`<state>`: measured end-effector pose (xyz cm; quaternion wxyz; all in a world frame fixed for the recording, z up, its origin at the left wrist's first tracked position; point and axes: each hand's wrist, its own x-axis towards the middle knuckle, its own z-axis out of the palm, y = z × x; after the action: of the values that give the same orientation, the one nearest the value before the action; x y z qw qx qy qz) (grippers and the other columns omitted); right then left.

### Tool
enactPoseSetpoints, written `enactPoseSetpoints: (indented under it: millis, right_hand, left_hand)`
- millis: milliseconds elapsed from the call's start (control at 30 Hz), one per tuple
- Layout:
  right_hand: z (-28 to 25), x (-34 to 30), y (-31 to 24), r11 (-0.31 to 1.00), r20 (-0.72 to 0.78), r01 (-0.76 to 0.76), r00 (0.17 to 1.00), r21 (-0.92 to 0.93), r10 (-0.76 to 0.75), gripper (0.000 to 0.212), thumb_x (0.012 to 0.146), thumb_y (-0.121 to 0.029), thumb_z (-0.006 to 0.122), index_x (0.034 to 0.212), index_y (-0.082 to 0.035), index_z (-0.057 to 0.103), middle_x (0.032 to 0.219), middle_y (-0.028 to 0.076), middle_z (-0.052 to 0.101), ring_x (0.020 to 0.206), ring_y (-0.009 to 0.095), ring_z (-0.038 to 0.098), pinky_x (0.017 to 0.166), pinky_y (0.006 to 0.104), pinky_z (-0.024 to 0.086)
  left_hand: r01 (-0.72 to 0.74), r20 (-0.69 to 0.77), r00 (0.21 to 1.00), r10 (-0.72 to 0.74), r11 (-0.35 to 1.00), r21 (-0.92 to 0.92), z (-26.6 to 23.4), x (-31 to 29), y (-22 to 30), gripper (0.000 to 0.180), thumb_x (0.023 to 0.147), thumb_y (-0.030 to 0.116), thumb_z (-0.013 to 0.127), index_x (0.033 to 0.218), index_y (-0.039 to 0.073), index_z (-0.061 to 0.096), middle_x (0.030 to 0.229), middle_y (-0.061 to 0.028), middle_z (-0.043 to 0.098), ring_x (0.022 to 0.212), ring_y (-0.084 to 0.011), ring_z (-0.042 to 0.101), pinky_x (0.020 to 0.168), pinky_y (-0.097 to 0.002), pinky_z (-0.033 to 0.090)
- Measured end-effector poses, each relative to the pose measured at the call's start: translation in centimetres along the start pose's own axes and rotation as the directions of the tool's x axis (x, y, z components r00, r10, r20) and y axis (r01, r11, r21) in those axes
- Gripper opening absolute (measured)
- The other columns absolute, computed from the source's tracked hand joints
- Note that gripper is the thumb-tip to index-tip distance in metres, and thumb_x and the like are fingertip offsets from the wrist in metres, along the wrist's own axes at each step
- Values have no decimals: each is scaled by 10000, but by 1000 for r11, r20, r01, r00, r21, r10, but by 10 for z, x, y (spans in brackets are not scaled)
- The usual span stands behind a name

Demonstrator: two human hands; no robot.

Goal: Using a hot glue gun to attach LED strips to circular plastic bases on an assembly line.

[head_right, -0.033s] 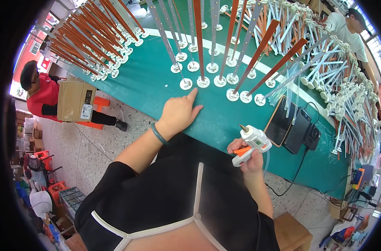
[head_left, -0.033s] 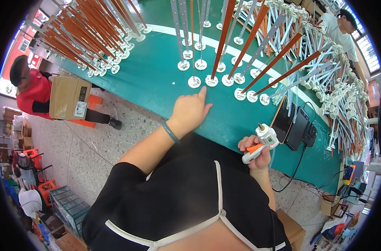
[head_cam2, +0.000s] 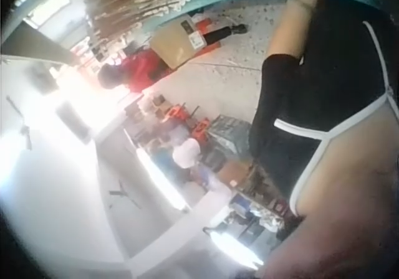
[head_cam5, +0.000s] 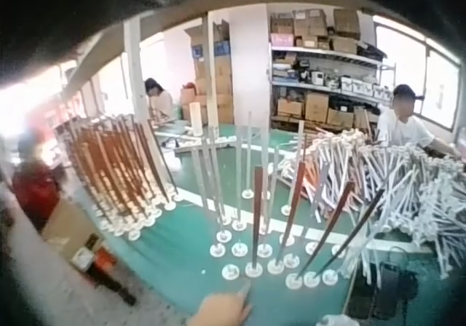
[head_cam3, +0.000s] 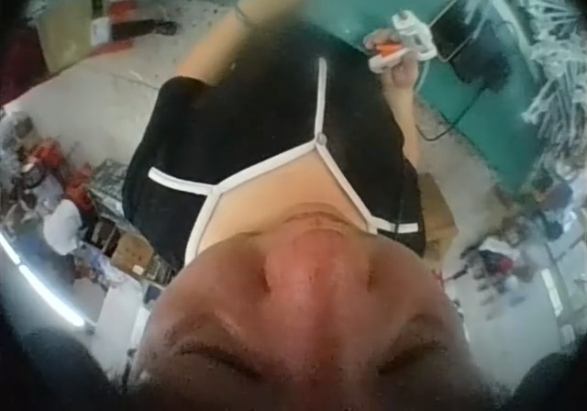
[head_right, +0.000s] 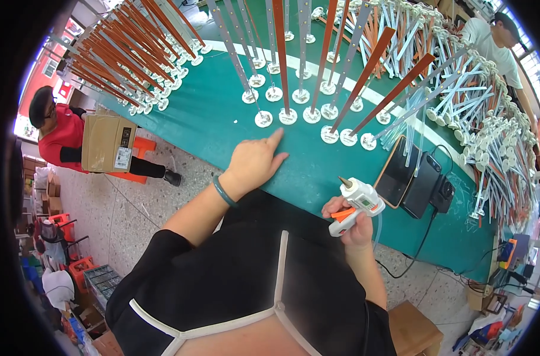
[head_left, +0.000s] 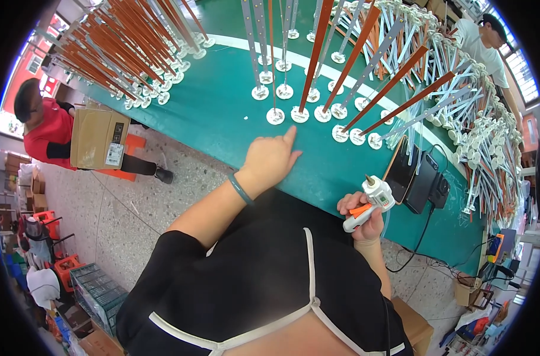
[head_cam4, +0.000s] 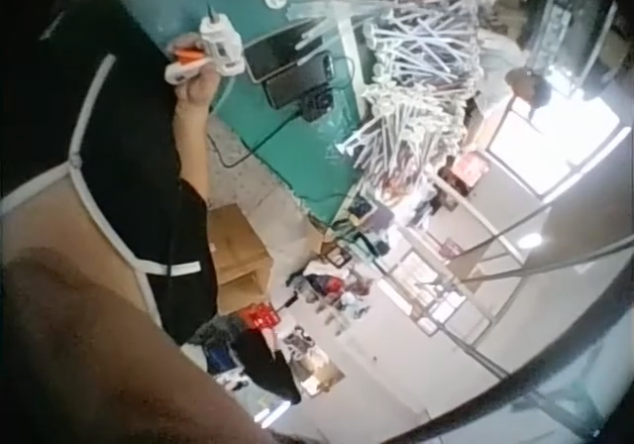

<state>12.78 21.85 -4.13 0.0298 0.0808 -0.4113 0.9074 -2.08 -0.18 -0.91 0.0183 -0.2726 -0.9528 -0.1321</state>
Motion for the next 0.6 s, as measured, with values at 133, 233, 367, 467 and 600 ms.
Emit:
enactPoseSetpoints:
  millis: [133, 233, 367, 467, 600]
  right_hand:
    - [0, 0, 0, 1000, -6, -8, 1000, 3, 8, 429, 884, -526, 550, 1021, -120, 559, 874, 74, 594, 766, 221, 573, 738, 387, 408]
    - [-1, -1, 0, 1000, 0, -12, 1000, 9, 12, 432, 880, -526, 556, 1024, -119, 562, 871, 74, 594, 766, 223, 574, 737, 388, 408]
    - [0, -1, 0, 1000, 1, -14, 1000, 6, 14, 430, 878, -523, 560, 1025, -119, 563, 868, 75, 593, 764, 224, 575, 737, 391, 409]
    - [0, -1, 0, 1000, 0, -13, 1000, -2, 13, 427, 878, -522, 561, 1025, -121, 567, 867, 74, 592, 761, 225, 576, 738, 392, 409]
    - [-7, -4, 4, 1000, 8, 18, 1000, 21, -18, 403, 880, -468, 536, 1024, -92, 564, 896, 157, 630, 799, 277, 591, 726, 425, 438]
  left_hand:
    - [-412, 118, 850, 514, 787, -460, -12, -16, 0, 306, 837, 239, 653, 1091, 74, 607, 735, -86, 621, 672, -274, 612, 601, -385, 468]
    - [-220, 249, 687, 682, 523, -824, -22, -21, 1, 136, 787, 157, 706, 888, 74, 666, 741, -65, 592, 691, -266, 580, 619, -373, 461]
    - [-482, -300, 875, 379, 725, -491, -15, -10, -3, 173, 792, 127, 691, 948, 68, 647, 785, -88, 581, 746, -252, 579, 637, -340, 470]
    - [-206, -343, 937, 70, 901, -381, -3, -2, -2, 359, 823, 134, 651, 1159, 64, 549, 806, -106, 624, 689, -293, 600, 616, -371, 485]
    - [69, -146, 984, -105, 971, -231, 0, 6, 6, 443, 846, 187, 624, 1236, 38, 477, 749, -143, 636, 656, -327, 626, 580, -412, 491]
